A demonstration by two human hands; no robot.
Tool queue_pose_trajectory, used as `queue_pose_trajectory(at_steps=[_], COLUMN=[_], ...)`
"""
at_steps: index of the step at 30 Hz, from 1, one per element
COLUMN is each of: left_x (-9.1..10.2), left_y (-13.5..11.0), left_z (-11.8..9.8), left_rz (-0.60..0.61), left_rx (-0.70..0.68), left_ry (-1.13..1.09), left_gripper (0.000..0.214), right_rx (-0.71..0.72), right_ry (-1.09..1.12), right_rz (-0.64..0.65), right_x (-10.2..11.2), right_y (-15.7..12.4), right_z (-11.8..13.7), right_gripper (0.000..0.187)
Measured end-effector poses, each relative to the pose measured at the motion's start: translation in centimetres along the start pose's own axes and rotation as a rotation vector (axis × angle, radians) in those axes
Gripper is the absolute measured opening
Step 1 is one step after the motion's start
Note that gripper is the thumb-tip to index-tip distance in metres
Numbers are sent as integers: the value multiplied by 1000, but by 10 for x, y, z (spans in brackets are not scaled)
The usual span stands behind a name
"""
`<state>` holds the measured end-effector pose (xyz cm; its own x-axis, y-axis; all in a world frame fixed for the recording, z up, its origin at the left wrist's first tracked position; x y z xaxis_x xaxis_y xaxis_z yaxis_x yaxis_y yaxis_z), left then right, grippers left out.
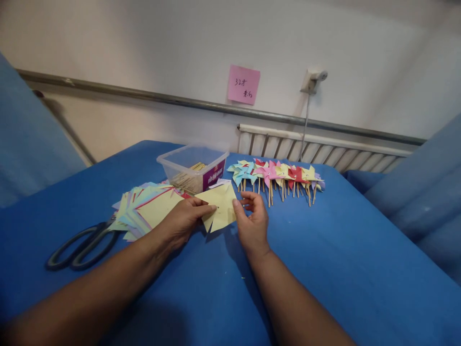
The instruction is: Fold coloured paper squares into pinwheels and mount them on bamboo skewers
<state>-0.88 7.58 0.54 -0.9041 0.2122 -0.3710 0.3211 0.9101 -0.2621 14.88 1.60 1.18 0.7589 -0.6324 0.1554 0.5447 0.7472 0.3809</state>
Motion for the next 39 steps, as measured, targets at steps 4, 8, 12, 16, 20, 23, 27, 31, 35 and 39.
queue_pose_trajectory(at_steps=[4, 8, 12, 16, 20, 23, 27, 31, 35, 39], left_x=[0, -4, -6, -4, -4, -5, -7, -7, -6, -6], left_y=[2, -2, -4, -3, -2, -2, -2, -1, -2, -2], left_z=[1, -1, 1, 4, 5, 3, 3, 2, 0, 0], left_rz=[16, 28, 39, 45, 46, 43, 41, 38, 23, 34], left_rx=[6, 6, 10, 7, 3, -22, -38, -47, -70, -62], left_ry=[-146, -191, -140, -106, -91, -81, -9, 48, 100, 123], left_gripper=[26, 24, 24, 25, 25, 27, 27, 25, 21, 20], right_rx=[130, 57, -41, -46, -17, -3, 21, 59, 96, 104], right_ry=[-166, -224, -202, -144, -147, -164, -180, -216, -248, -280], right_rz=[-16, 208, 286, 297, 299, 320, 346, 310, 279, 269], right_x=[1, -16, -24, -25, -26, -27, -27, -24, -21, -20], right_y=[-7, -14, -15, -14, -14, -14, -15, -15, -15, -14], right_z=[9, 4, -3, -5, -7, -7, -4, 0, 4, 3], right_gripper=[13, 13, 13, 14, 14, 14, 13, 14, 12, 11])
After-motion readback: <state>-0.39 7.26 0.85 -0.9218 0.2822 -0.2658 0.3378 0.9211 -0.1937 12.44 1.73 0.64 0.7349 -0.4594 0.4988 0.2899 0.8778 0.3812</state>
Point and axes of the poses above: each hand's wrist, its own y-axis towards the middle knuckle, its own x-axis out of the back of the hand, z = x × y, the point moved 5 cm from there along y, towards the middle knuckle, and after that the axes turned 15 degrees about -y, right-handed, at the moved point
